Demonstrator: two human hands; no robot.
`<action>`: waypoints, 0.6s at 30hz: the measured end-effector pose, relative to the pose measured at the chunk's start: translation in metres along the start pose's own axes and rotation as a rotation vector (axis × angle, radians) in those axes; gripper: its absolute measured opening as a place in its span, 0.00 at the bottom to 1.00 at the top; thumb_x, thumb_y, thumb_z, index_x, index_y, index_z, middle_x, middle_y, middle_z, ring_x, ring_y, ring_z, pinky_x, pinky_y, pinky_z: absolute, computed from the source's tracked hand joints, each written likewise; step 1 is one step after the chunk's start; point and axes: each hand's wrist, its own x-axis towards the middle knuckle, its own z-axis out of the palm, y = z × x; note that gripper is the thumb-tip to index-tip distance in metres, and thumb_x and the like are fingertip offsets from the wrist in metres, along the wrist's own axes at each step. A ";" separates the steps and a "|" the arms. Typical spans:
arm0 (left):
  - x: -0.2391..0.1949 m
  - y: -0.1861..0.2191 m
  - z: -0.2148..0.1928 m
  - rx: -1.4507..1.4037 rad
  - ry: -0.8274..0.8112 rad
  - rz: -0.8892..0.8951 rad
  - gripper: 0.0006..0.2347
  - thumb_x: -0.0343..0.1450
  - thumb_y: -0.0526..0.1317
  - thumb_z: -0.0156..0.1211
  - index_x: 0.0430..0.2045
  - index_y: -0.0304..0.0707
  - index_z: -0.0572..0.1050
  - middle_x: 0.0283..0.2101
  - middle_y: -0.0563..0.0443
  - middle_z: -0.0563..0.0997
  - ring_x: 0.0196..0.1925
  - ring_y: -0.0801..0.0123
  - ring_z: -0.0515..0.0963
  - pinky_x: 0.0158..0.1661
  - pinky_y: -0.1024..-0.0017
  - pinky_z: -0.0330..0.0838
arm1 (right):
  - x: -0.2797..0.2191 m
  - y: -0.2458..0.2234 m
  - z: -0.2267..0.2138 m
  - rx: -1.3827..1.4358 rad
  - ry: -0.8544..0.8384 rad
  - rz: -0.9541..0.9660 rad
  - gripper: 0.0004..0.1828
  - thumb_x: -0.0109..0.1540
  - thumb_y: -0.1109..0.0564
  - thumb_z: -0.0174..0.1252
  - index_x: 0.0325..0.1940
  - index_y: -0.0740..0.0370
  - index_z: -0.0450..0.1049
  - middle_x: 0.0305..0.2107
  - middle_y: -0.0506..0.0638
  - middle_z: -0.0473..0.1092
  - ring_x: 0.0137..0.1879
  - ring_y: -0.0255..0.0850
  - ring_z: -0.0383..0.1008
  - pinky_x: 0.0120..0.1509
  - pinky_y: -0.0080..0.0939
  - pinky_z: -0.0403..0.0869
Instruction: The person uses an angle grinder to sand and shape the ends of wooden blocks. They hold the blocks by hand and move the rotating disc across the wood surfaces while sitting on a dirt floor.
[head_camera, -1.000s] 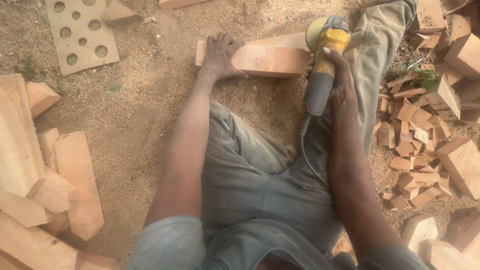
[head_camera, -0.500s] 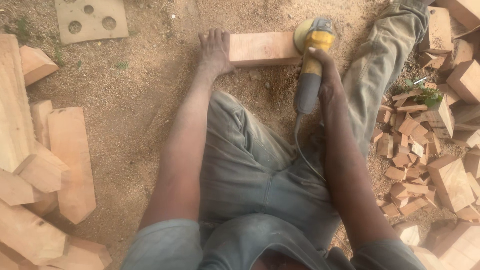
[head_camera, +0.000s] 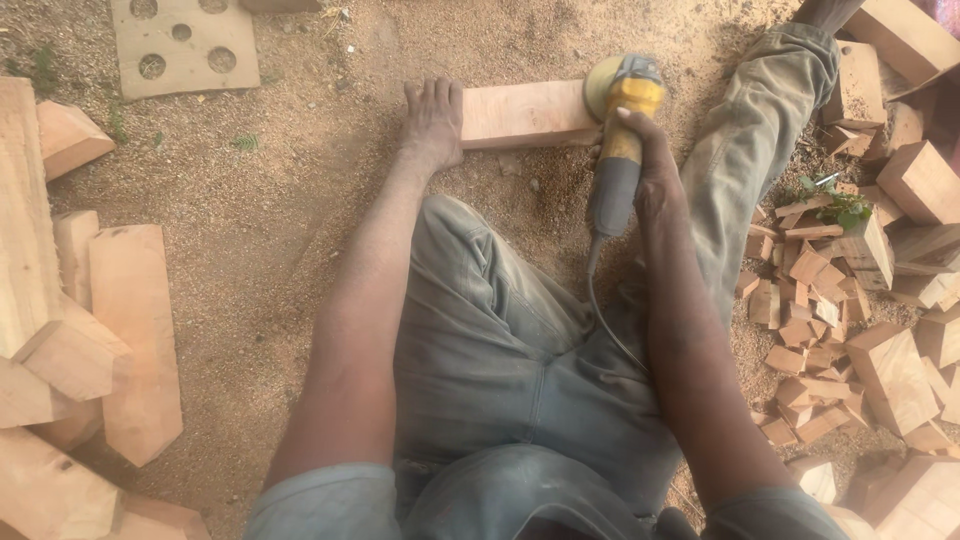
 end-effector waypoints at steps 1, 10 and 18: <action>-0.001 0.001 -0.001 0.004 0.006 0.010 0.35 0.58 0.31 0.65 0.61 0.29 0.55 0.53 0.38 0.64 0.60 0.51 0.64 0.66 0.42 0.49 | -0.001 -0.005 -0.006 0.025 0.013 -0.019 0.36 0.58 0.54 0.67 0.62 0.76 0.59 0.31 0.58 0.72 0.28 0.44 0.76 0.35 0.41 0.82; -0.002 0.002 0.001 0.076 -0.040 0.006 0.35 0.60 0.32 0.66 0.61 0.26 0.56 0.54 0.37 0.64 0.59 0.51 0.65 0.60 0.50 0.59 | -0.012 0.016 0.005 -0.028 0.068 0.074 0.38 0.55 0.56 0.68 0.64 0.71 0.60 0.34 0.57 0.75 0.30 0.43 0.78 0.35 0.41 0.83; 0.001 -0.001 0.005 0.076 -0.025 0.006 0.33 0.59 0.28 0.62 0.62 0.25 0.57 0.55 0.37 0.65 0.60 0.51 0.65 0.64 0.48 0.57 | -0.025 0.025 0.012 -0.096 -0.008 0.147 0.36 0.56 0.54 0.66 0.63 0.71 0.60 0.33 0.56 0.74 0.30 0.43 0.77 0.35 0.39 0.82</action>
